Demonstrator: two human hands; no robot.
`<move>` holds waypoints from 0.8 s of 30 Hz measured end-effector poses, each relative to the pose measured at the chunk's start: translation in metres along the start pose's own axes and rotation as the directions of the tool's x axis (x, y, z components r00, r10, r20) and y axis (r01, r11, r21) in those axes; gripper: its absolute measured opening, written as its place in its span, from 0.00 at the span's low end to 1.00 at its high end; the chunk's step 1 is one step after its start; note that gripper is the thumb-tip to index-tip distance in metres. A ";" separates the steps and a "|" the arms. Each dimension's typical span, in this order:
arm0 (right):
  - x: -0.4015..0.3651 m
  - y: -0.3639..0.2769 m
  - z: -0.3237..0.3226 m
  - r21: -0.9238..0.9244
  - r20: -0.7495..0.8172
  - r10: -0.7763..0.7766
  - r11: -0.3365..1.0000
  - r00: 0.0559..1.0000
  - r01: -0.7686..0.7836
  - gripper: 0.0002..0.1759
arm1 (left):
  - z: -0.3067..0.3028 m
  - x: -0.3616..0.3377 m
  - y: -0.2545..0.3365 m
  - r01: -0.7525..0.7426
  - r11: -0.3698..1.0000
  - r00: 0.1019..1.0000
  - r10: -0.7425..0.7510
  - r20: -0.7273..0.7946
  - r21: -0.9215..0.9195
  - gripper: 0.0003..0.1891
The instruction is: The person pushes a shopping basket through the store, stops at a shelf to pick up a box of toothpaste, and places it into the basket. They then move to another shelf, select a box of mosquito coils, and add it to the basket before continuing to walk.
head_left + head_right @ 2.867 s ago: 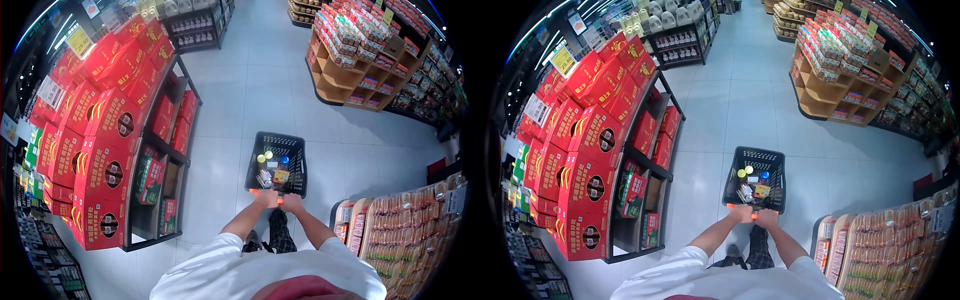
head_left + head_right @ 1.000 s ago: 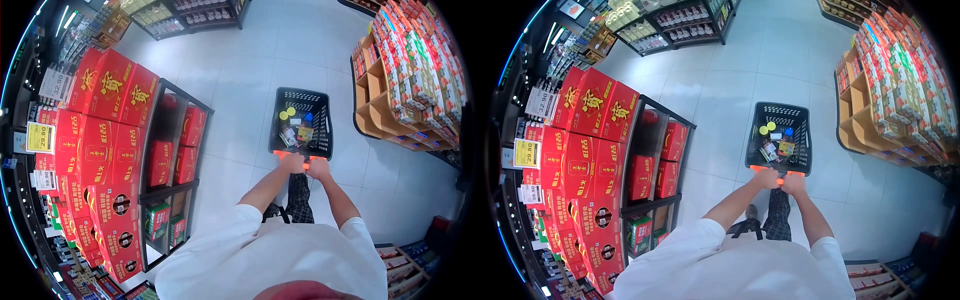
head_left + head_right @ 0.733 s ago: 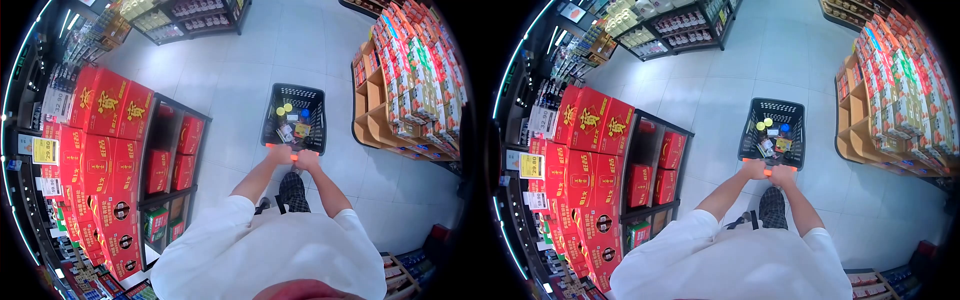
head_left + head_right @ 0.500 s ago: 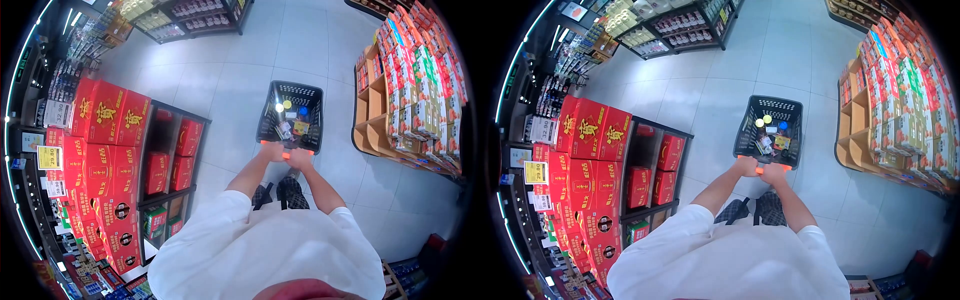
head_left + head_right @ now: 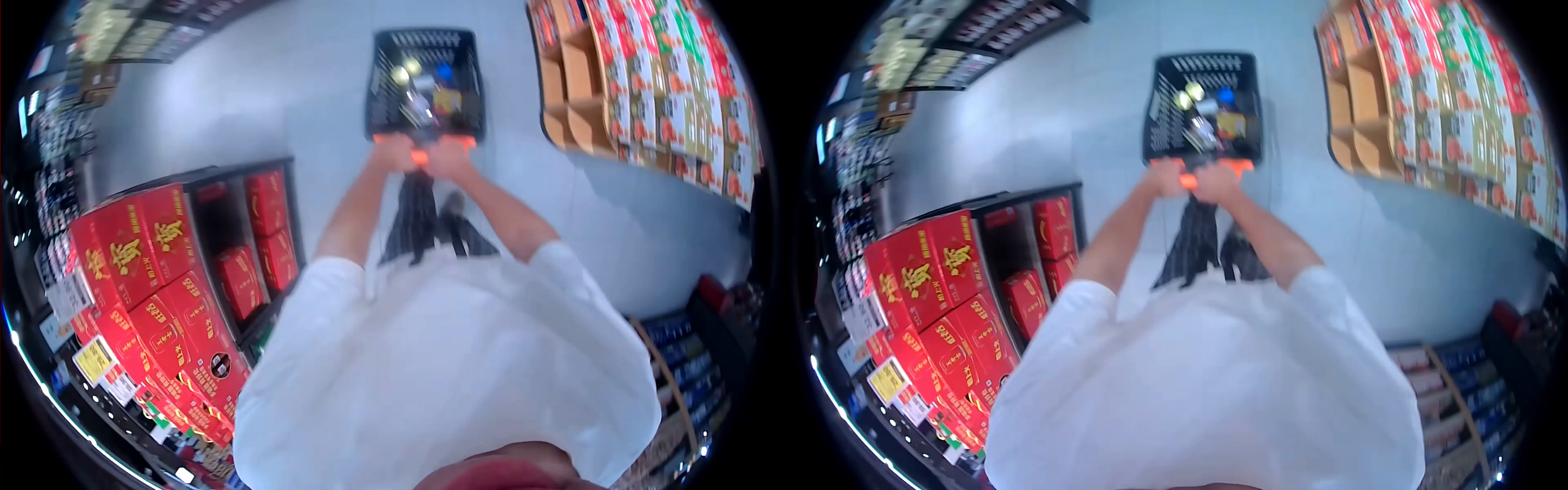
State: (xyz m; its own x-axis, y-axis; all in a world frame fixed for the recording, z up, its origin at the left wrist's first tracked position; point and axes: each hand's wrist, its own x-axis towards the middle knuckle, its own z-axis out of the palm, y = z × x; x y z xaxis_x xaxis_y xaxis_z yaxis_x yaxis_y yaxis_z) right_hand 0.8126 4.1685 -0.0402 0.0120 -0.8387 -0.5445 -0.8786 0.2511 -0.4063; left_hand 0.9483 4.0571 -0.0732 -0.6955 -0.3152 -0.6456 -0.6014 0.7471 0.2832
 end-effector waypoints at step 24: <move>0.199 0.086 -0.152 -0.124 -0.104 -0.024 0.992 0.994 0.011 0.15 | -0.215 0.160 -0.067 -0.085 0.996 0.992 0.083 -0.091 -0.011 0.21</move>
State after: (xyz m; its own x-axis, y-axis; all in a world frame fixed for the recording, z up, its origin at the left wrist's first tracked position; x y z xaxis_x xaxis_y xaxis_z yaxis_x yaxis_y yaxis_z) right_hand 0.6672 3.9501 -0.0721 -0.0160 -0.8901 -0.4555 -0.9308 0.1797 -0.3184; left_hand 0.7930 3.8306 -0.0435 -0.7760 -0.3039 -0.5526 -0.5447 0.7647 0.3444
